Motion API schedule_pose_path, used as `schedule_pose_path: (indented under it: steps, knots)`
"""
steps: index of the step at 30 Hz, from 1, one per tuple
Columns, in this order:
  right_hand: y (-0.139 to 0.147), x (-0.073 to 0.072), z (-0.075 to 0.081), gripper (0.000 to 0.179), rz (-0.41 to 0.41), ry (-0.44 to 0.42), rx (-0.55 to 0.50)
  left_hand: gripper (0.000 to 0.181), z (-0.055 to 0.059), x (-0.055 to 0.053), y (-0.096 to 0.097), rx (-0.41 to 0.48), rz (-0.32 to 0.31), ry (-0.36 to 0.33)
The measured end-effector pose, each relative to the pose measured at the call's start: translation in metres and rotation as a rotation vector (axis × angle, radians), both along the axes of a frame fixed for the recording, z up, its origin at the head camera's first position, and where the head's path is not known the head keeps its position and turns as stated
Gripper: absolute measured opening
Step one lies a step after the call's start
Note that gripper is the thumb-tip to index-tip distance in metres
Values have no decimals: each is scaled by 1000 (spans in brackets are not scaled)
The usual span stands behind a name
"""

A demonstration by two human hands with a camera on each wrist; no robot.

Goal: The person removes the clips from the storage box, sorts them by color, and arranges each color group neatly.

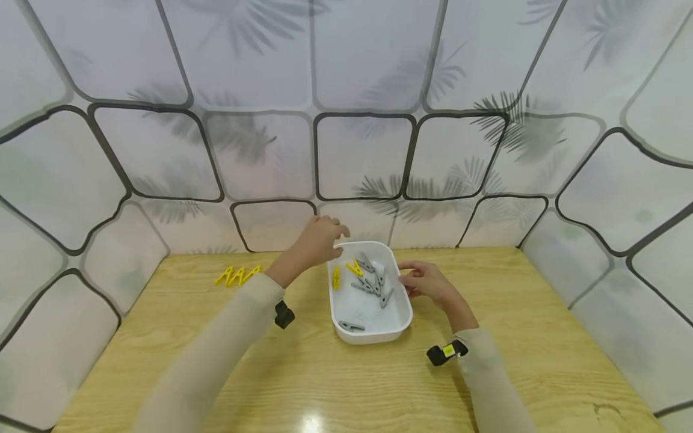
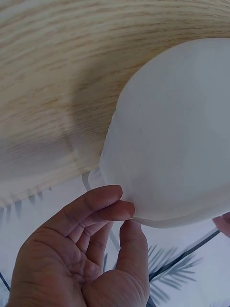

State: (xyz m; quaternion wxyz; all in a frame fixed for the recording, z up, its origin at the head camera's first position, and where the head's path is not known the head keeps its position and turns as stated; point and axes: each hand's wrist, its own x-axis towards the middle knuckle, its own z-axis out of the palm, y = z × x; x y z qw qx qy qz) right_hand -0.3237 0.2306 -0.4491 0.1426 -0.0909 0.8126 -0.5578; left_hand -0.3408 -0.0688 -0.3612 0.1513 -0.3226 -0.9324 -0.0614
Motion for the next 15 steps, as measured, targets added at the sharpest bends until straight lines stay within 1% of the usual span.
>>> schedule_pose_path:
  steps: [2, 4, 6, 10, 12, 15]
  knots:
    - [-1, -1, -1, 47, 2, 1, 4, 31, 0, -4, 7, -87, -36, -48]
    - [-1, -1, 0, 47, -1, 1, 4, 33, -1, -8, 13, -138, -56, -95]
    - [-2, -2, 0, 47, -2, 1, 5, 34, -3, -12, 18, -175, -55, -124]
    - [-2, -2, 0, 47, -1, 2, 7, 36, -9, -20, 24, -227, -49, -158]
    - [-2, -2, -1, 46, -12, -4, 6, 38, -14, -25, 26, -249, -55, -169]
    - [-1, -2, -2, 45, -6, -2, 1, 40, -23, -30, 30, -266, -57, -190]
